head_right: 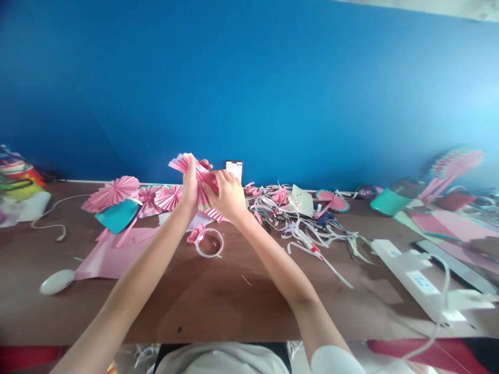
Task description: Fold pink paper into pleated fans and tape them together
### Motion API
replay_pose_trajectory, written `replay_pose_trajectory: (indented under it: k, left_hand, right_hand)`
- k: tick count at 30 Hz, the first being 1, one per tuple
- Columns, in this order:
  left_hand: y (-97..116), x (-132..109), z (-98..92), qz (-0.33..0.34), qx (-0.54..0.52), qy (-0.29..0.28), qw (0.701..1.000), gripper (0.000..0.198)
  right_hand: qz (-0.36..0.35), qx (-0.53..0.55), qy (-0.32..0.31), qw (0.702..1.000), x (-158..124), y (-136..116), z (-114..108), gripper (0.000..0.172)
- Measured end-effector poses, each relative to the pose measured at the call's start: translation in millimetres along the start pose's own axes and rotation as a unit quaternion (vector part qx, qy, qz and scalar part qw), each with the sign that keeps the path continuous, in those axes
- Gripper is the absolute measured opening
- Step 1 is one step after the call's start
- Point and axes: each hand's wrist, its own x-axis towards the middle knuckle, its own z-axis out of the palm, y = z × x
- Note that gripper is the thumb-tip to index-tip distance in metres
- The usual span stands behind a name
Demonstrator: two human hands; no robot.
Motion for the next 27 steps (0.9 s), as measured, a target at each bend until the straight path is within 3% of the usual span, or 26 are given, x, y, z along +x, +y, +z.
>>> replay_pose_trajectory:
  k: [8, 10, 16, 21, 27]
  left_hand:
    - [7, -6, 1.1, 0.020, -0.017, -0.079, 0.997, 0.047]
    - [8, -5, 0.6, 0.025, -0.020, -0.093, 0.995, 0.047]
    - [10, -1, -3.4, 0.051, -0.007, -0.103, 0.993, 0.042]
    - [21, -1, -5.6, 0.077, 0.025, -0.102, 0.991, 0.048]
    - [30, -2, -4.8, 0.061, 0.056, -0.075, 0.994, 0.020]
  right_hand:
    - [0.048, 0.187, -0.085, 0.977, 4, 2, -8, 0.048]
    - [0.062, 0.189, -0.099, 0.975, 4, 0, -10, 0.048]
    - [0.087, 0.119, -0.096, 0.984, 3, -10, -13, 0.025]
    - [0.088, 0.107, -0.073, 0.988, 5, -9, -16, 0.037]
    - [0.074, 0.184, -0.085, 0.976, 4, -7, -13, 0.038]
